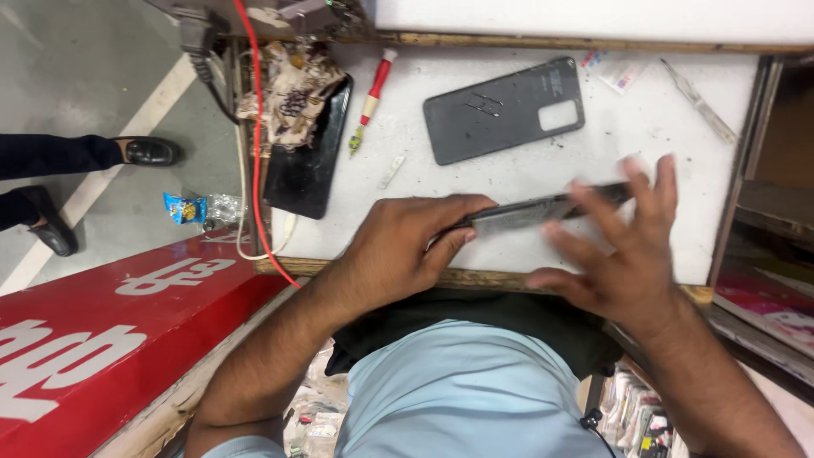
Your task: The person disassembles a smartphone, removes the battery, cleans the interior with a yellow tool, and reassembles the device by placing the battery back and closing the back cover.
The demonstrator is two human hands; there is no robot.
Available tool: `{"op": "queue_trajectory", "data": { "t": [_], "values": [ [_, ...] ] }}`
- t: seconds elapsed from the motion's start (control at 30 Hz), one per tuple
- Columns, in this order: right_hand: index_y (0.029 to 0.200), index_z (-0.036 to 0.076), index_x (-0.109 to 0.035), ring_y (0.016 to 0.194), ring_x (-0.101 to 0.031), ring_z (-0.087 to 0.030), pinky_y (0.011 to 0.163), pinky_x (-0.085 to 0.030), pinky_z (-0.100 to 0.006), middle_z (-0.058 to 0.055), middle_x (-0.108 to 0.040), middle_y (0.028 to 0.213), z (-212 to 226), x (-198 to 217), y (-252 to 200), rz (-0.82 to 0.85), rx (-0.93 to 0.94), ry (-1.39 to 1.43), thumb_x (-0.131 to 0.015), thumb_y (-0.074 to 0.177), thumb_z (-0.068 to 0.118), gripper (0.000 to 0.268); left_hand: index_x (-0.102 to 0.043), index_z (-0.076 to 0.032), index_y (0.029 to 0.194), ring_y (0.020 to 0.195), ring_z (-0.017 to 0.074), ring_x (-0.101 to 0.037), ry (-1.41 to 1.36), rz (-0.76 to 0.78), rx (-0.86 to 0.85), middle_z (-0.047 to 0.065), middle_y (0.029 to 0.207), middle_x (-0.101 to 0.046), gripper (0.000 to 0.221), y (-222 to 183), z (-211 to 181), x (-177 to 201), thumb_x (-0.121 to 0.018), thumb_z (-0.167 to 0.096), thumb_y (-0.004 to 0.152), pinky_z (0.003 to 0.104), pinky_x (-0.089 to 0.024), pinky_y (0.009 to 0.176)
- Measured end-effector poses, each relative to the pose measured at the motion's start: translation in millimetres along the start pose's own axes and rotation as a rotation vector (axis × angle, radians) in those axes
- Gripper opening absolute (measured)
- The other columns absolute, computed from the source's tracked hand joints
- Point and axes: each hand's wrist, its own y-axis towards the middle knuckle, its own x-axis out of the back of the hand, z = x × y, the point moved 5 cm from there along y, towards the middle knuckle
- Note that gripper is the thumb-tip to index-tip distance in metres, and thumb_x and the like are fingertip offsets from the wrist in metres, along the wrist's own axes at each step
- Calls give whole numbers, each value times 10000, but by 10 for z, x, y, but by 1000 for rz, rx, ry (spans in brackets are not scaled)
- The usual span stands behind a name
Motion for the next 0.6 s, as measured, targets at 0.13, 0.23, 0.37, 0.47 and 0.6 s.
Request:
{"op": "queue_trajectory", "data": {
  "t": [0.13,0.23,0.37,0.47,0.6],
  "values": [
    [1297,148,-652,1433,-478,-307,1257,-296,-582,-100,-617,1399,-221,32,-21,166,-284,288,-778,883,366,484,-682,-107,1273,1068,287,-749,269,-82,-263,87,1157,-758,391,-36,-115,-45,-683,-9,894,387,-611,913],
    [1144,167,-732,1313,-644,-218,1204,-459,-492,-10,-737,1243,-200,-110,-65,317,-380,397,-844,825,236,345,-683,-101,1282,1114,277,-735,288,-119,-283,97,1171,-754,409,-55,-106,-77,-690,-19,881,387,-610,956],
    [1084,131,-762,1156,-727,-186,1116,-544,-455,-20,-767,1148,-176,-155,-80,304,-433,485,-820,843,163,250,-708,-61,1164,1066,272,-732,217,-197,-250,99,1098,-746,267,-90,-141,-125,-788,-156,928,406,-588,938],
    [1048,133,-767,1091,-754,-170,1126,-542,-466,-16,-781,1116,-157,-158,-90,316,-514,515,-816,856,170,201,-737,-67,1084,1032,247,-740,180,-282,-235,71,1060,-756,180,-80,-186,-170,-797,-156,939,396,-582,927],
    [1043,126,-771,1060,-765,-173,1159,-525,-495,-22,-788,1087,-137,-164,-97,308,-552,522,-817,868,172,186,-744,-67,1047,1016,232,-743,182,-306,-208,60,1039,-758,135,-61,-206,-194,-785,-149,947,388,-581,928]
  ]
}}
